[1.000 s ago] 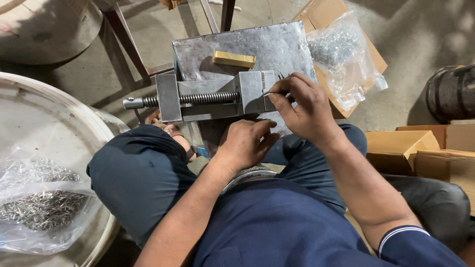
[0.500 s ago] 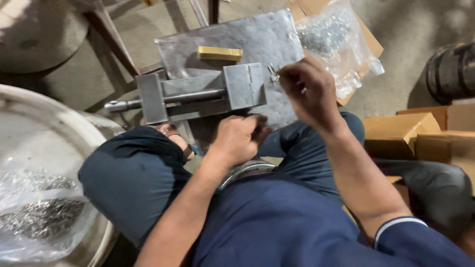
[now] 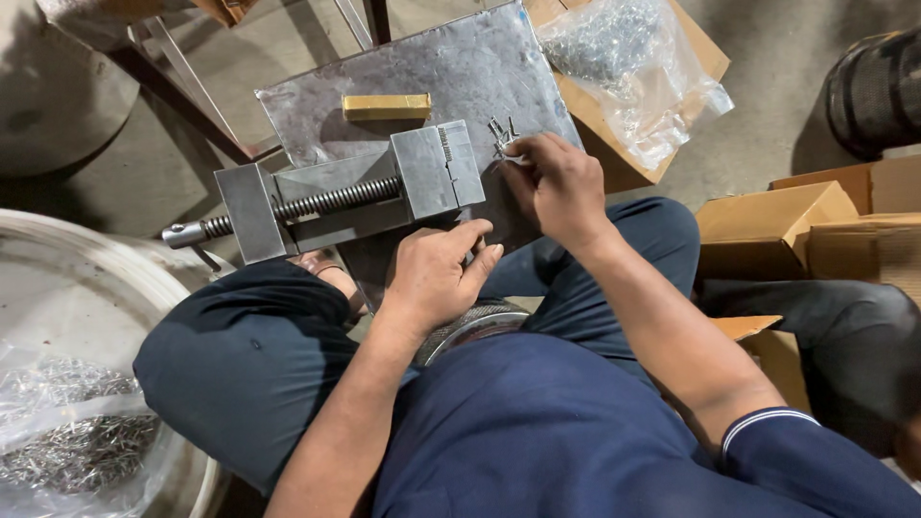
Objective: The person sits cross-legged on the floor and uses a bench vise to hold small metal pieces. They pick up metal components from a pile on the table and insert them into the vise jaws, tightening the screw mechanism to secure the parts. The person repeats this process, handling multiple small metal items.
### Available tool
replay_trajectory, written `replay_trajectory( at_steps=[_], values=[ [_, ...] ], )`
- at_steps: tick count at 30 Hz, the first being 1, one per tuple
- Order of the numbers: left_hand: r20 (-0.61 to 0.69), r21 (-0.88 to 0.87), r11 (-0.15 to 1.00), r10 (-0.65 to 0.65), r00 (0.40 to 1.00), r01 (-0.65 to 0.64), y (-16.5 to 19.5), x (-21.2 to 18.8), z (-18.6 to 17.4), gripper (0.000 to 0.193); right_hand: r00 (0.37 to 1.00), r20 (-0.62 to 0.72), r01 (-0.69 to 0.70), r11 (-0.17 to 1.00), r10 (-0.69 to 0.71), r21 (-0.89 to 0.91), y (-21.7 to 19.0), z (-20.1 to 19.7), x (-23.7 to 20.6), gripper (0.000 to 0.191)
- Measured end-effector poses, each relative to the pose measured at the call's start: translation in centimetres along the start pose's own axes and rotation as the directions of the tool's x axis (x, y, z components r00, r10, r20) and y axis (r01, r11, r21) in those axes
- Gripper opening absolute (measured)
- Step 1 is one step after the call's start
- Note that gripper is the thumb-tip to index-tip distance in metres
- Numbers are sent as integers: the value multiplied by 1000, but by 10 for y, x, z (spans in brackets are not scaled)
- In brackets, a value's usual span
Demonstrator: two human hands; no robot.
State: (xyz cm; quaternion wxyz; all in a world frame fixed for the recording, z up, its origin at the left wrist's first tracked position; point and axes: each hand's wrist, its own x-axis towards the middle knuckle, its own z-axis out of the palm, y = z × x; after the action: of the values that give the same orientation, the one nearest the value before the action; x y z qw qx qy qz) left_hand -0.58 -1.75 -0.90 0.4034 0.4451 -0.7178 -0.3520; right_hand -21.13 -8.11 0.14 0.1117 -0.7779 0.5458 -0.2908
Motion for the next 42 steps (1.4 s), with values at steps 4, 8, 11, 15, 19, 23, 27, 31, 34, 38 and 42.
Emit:
replay_trajectory(
  at_steps=[4,8,11,15,19,23,27,31,34,38,42],
  values=[
    [-8,-1,1000,16,1000,-16,1,1,-1,25,999,-8,32,998,-33,-53,-5,1,4,10],
    [-22,0,1000,12,1000,-12,3,2,0,24,995,-18,102,995,-102,-12,-7,-5,-3,12],
    [-55,21,1000,-7,998,8,4,1,2,25,995,-51,90,995,-87,51,-16,-11,-18,11],
    [-31,74,997,15,999,-12,1,0,5,24,995,-47,92,987,-86,132,-32,-14,-43,12],
    [29,44,999,22,999,-24,-3,-3,1,7,1000,-17,30,957,-26,288,-41,-12,-50,10],
    [-14,-45,999,12,1000,-12,-4,-5,-2,10,981,176,-164,833,81,529,-40,-17,-40,6],
    [-45,-87,996,4,999,-8,-5,-5,-2,13,942,318,-253,843,104,475,-39,-29,-28,5],
    [-118,-115,993,-14,993,1,-4,-2,-3,23,989,126,9,899,-72,437,-47,-32,-7,6],
    [-53,-95,991,-95,994,90,-4,-1,-3,27,983,31,161,938,-179,306,-54,-31,16,9],
    [-92,-70,997,28,995,-35,-4,-2,-4,22,969,58,218,944,-239,249,-63,-28,37,10],
    [-75,-93,995,-25,997,18,-6,-4,-4,22,963,70,236,939,-260,249,-68,-24,40,10]
  ],
)
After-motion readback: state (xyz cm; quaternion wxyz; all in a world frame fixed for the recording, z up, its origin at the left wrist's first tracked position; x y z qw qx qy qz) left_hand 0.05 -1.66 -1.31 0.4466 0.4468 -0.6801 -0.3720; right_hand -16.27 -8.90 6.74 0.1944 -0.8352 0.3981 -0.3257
